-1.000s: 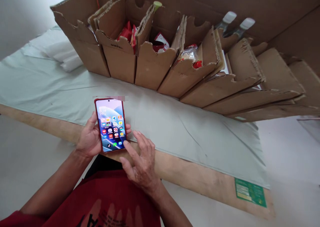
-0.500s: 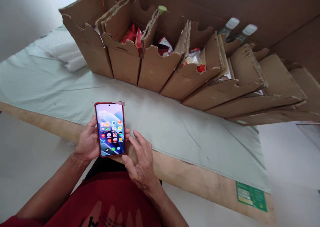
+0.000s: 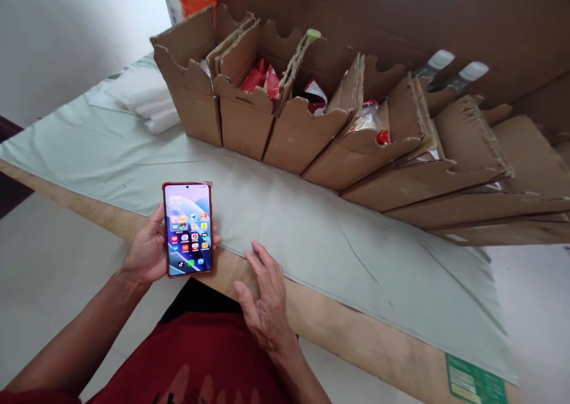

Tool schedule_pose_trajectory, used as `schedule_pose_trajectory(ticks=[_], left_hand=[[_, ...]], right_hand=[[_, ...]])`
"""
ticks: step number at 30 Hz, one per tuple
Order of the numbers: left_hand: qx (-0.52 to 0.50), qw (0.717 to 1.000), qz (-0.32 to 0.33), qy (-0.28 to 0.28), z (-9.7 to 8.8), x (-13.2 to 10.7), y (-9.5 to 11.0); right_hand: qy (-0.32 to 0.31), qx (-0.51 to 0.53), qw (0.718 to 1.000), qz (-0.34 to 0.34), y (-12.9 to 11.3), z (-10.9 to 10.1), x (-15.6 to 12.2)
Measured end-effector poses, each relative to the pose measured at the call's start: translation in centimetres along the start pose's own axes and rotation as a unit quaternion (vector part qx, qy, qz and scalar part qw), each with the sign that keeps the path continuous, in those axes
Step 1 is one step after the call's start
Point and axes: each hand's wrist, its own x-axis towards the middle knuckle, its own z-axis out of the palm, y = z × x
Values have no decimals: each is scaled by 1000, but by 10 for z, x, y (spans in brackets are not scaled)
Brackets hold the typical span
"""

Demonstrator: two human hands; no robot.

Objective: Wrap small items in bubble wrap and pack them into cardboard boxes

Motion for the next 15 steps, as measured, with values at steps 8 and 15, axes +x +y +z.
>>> schedule_pose_trajectory(ticks=[8, 15], left_hand=[[142, 973, 59, 173, -18, 1, 83], [396, 863, 158, 270, -55, 14, 203]], right_hand=[[4, -21, 1000, -3, 4, -1, -1], [15, -19, 1000, 7, 7, 1, -1]])
